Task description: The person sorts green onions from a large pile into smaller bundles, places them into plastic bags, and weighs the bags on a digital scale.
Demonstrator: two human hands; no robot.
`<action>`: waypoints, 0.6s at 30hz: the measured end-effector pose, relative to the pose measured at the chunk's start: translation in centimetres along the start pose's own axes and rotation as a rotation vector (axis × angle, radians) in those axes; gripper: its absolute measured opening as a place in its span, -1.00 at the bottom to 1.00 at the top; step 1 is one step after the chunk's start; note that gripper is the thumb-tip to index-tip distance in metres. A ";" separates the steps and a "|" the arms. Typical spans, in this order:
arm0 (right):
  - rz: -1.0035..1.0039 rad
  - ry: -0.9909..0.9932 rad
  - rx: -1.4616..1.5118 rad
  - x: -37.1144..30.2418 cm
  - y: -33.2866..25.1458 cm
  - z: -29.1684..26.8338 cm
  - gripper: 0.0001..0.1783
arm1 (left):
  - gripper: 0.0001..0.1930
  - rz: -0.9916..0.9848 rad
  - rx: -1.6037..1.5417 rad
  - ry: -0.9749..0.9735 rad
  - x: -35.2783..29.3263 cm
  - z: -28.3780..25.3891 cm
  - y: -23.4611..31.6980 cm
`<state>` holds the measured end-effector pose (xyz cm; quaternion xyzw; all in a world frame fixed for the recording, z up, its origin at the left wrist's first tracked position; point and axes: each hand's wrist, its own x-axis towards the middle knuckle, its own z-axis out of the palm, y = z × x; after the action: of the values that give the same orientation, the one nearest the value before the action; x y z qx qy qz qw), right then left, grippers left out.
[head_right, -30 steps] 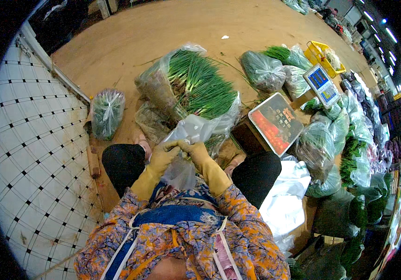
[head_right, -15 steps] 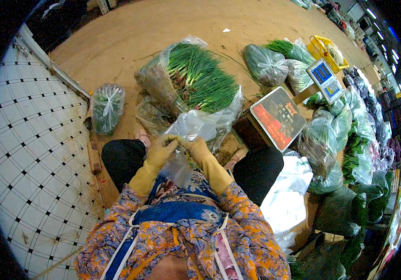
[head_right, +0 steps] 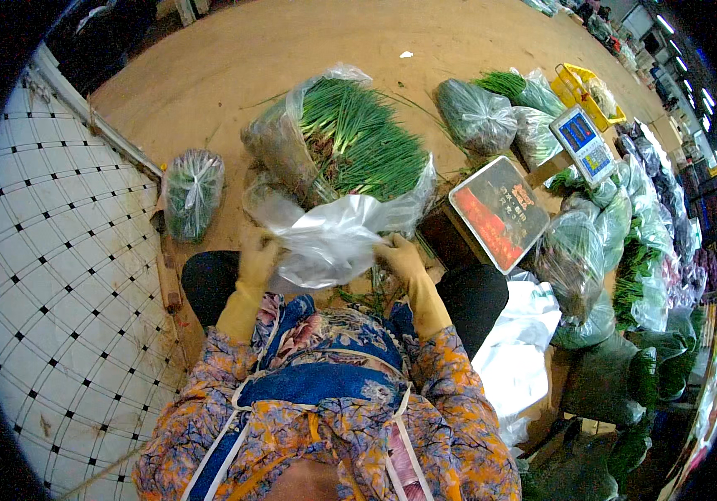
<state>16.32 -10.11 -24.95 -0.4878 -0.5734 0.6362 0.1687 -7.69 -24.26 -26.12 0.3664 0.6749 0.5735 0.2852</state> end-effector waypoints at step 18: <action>-0.116 0.261 0.451 3.7 -5.0 -14.3 -0.61 | -0.75 -0.257 0.195 0.184 7.4 -10.3 -1.4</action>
<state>24.49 2.30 -20.13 -0.4824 -0.4175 0.6687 0.3818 -20.47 -24.10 -25.40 0.2489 0.7919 0.4953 0.2562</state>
